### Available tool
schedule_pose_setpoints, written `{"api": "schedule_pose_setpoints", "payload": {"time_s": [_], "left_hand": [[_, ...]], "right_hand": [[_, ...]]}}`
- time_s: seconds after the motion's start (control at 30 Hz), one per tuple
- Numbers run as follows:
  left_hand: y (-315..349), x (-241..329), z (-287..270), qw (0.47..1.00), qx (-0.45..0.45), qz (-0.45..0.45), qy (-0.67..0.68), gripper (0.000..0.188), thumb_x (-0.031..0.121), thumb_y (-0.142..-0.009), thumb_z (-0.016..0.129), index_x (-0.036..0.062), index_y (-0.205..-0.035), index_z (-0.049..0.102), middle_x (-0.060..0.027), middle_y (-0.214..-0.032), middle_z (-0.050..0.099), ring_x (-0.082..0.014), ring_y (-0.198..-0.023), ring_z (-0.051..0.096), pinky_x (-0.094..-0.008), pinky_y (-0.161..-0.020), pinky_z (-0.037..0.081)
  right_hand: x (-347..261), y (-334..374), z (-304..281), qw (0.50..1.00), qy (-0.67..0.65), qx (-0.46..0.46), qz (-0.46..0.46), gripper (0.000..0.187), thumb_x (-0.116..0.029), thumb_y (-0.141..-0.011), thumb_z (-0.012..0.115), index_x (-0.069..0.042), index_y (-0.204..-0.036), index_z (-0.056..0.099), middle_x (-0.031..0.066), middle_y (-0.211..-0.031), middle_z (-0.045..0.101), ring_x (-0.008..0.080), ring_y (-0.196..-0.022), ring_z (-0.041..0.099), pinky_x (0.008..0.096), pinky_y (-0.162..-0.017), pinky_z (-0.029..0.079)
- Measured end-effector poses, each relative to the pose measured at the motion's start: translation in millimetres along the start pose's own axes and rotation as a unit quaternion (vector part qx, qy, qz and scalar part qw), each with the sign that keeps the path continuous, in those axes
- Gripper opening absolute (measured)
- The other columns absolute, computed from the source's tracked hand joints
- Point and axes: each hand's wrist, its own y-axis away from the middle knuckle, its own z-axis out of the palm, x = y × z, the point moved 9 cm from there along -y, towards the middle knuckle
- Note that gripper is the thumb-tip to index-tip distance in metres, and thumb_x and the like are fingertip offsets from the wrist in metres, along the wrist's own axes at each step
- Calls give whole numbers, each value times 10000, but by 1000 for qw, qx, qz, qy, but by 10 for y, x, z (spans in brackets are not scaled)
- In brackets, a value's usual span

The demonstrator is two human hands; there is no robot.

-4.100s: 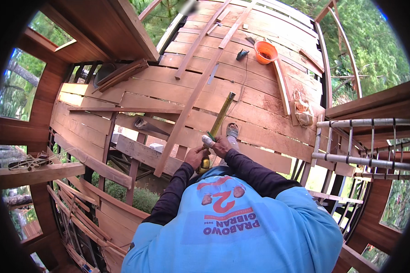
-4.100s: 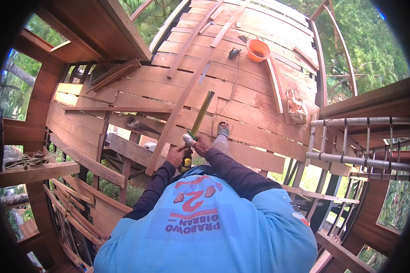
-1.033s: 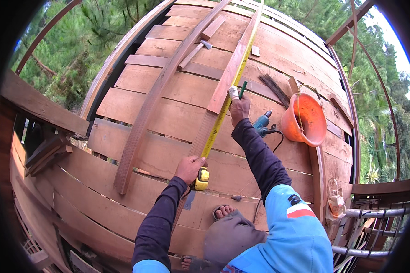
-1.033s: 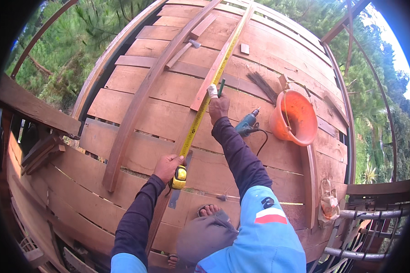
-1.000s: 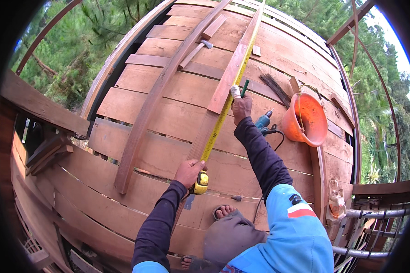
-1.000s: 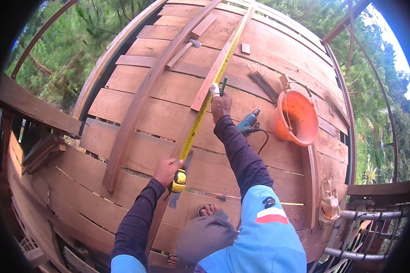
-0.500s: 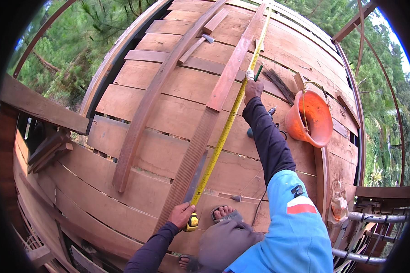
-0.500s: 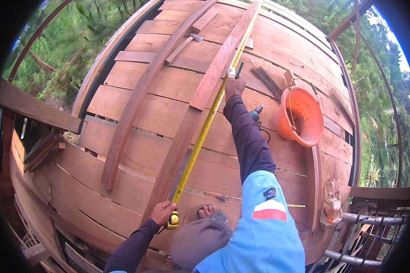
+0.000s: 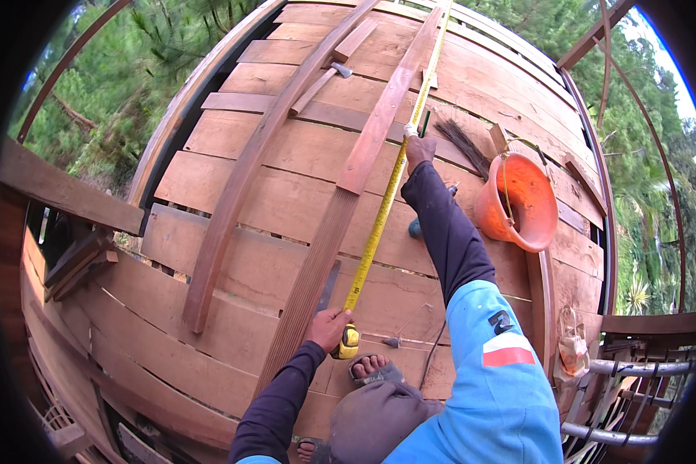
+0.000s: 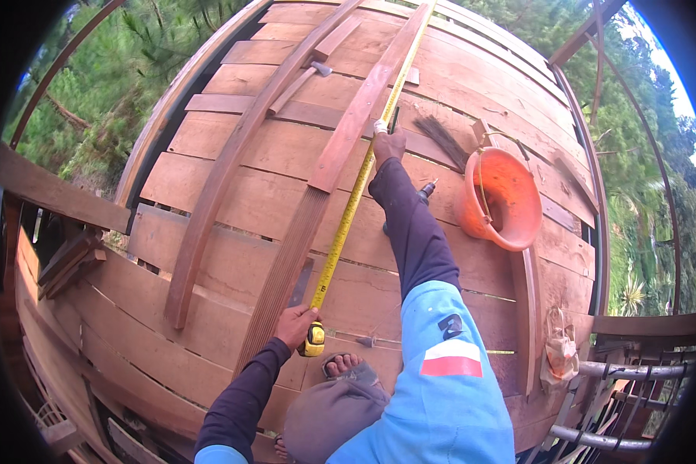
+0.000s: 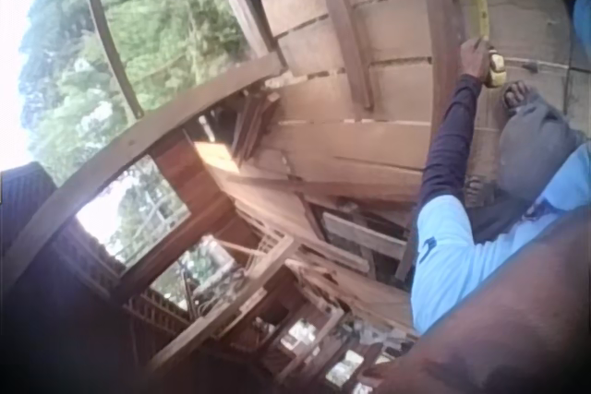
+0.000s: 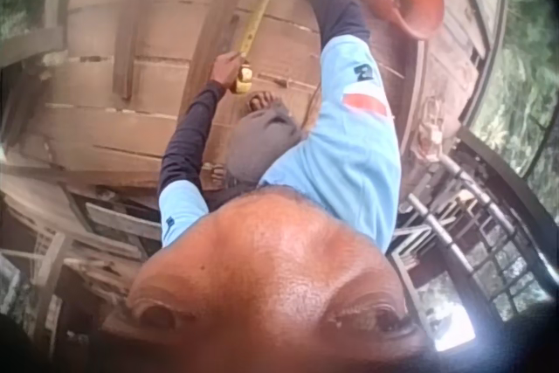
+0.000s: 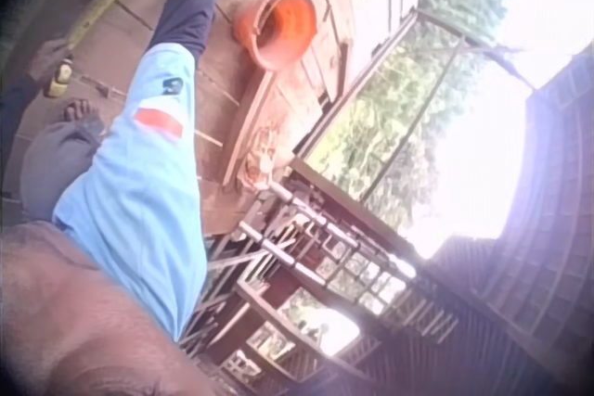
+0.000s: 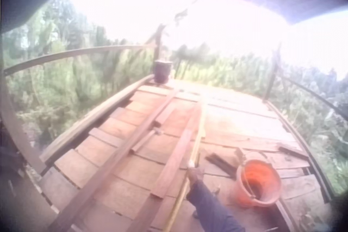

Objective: The person measures and marks a curved wooden plank on a roof structure using a tape measure, pencil, and ruler. They then cut the plank with a hand saw and drill a hole into it using a power drill.

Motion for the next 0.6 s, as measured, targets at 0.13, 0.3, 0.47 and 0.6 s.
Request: {"api": "schedule_pose_setpoints", "payload": {"time_s": [0.13,0.3,0.47,0.6], "left_hand": [[-21,-84,21,1000,2,-3,15,319,270,-998,643,-22,-928,752,-89,-796,727,-143,-748,666,-329,-708,526],[-50,-129,66,1000,5,-10,11,318,268,-997,646,-21,-922,751,-97,-792,727,-141,-742,663,-327,-707,525],[-32,-159,73,1000,8,-9,12,327,275,-996,644,-23,-917,753,-102,-787,727,-141,-735,662,-331,-702,524],[34,-317,51,999,10,-35,5,334,282,-995,643,-23,-915,754,-97,-780,723,-139,-733,660,-331,-698,525]], "right_hand": [[172,-37,-29,1000,-10,-11,-19,292,-240,-928,760,9,-1061,690,108,-864,701,213,-771,646,385,-716,509],[378,-179,-31,999,50,0,-14,324,-275,-916,774,-7,-1082,701,141,-898,721,237,-812,679,391,-745,519],[423,-120,-2,998,63,-1,-14,336,-294,-921,775,-3,-1079,714,146,-901,723,241,-813,681,401,-755,522],[534,27,13,999,40,-16,0,266,-228,-937,760,8,-1056,732,81,-869,705,177,-776,632,355,-706,494]]}}
